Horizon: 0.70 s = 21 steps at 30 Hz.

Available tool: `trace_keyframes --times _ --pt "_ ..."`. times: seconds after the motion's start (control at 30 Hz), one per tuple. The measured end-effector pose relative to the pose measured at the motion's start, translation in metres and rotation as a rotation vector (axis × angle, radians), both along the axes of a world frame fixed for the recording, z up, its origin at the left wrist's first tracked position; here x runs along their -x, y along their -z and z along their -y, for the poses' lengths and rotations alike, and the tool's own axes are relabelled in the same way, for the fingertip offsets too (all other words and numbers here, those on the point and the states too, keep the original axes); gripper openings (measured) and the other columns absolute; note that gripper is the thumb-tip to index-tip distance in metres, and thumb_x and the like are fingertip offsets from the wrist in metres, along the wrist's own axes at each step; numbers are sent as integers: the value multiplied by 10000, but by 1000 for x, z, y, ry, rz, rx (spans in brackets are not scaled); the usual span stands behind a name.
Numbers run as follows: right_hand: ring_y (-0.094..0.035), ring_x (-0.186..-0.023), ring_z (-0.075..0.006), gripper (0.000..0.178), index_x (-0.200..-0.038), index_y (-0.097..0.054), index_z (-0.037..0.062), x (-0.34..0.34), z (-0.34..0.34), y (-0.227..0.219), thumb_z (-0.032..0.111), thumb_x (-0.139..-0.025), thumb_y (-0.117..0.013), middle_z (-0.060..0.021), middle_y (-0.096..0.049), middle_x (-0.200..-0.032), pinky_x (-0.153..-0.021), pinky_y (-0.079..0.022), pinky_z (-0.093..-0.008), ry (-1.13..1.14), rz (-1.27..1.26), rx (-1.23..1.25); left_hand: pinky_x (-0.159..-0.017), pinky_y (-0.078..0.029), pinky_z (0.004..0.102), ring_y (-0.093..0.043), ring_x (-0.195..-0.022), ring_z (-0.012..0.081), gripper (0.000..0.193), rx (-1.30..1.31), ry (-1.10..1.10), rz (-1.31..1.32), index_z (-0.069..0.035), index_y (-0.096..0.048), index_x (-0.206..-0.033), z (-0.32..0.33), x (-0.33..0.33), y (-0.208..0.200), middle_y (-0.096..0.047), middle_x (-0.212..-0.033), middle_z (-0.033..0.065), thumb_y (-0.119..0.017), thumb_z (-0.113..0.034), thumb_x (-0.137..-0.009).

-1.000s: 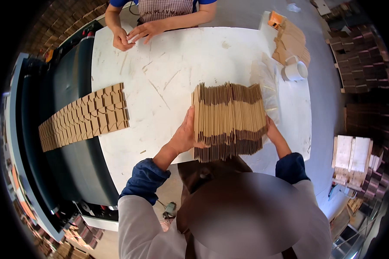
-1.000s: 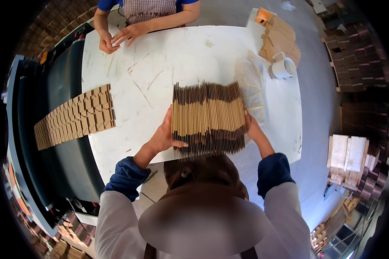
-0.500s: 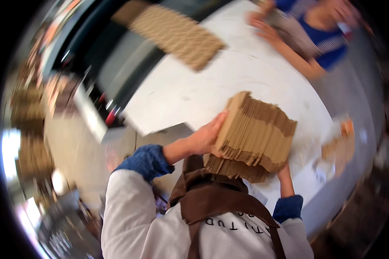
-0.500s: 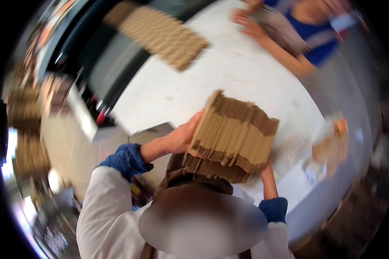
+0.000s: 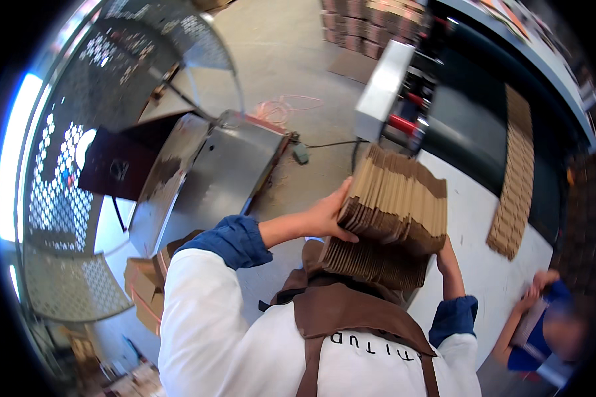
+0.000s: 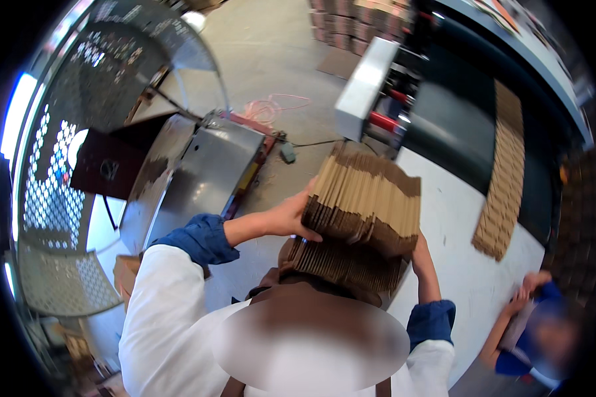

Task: The person picks up stacks of flat cardboard pieces, places them into a strapping machine, and secures them with pink plastic straps. They then remove the bundled stacks and place them on a nearby table. The process is repeated multiple times.

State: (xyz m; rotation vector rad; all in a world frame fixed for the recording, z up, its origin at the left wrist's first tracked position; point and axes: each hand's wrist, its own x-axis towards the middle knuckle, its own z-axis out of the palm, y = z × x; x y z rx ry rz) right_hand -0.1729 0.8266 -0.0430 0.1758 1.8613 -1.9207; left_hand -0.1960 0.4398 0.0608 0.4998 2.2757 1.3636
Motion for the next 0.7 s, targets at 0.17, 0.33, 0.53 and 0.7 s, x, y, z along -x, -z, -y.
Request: trace_keyframes --times 0.17,0.33,0.53,0.7 --pt "-545 -1096 -158 560 -1344 -485 38 126 184 -64 350 -897 -610 -67 -559 -1281 -878 -468 -286 -394 127 -107 -1116 -266 366 -331 -1351 235 1025 -337 -334 177 -10 -178 -1467 143 -9 -10 -369 -1453 148 -836 -184 -700" --pt "-614 -907 -153 556 -1363 -457 125 207 370 -71 483 -938 -485 -43 -603 -1157 -644 -507 -289 -850 259 -303 -1077 -336 378 -422 -1282 234 809 -450 -660 407 -2 -329 -1423 283 -30 -19 -455 -1389 122 -772 -251 -794" --pt "-511 -626 -102 481 -1221 -554 107 248 526 -43 479 -940 -437 -11 -612 -846 -497 -382 -269 -1098 248 -239 -931 -483 354 -570 -1123 219 697 -539 -992 808 -8 -427 -1354 383 -66 -20 -555 -1277 120 -746 -316 -817" --pt "-473 -462 -155 578 -913 -625 42 283 623 24 555 -949 -361 -55 -557 -665 -403 -357 -290 -1466 40 -384 -777 -569 333 -679 -877 195 517 -740 -1111 1052 -16 -581 -1187 429 -71 11 -678 -1045 96 -675 -409 -864"
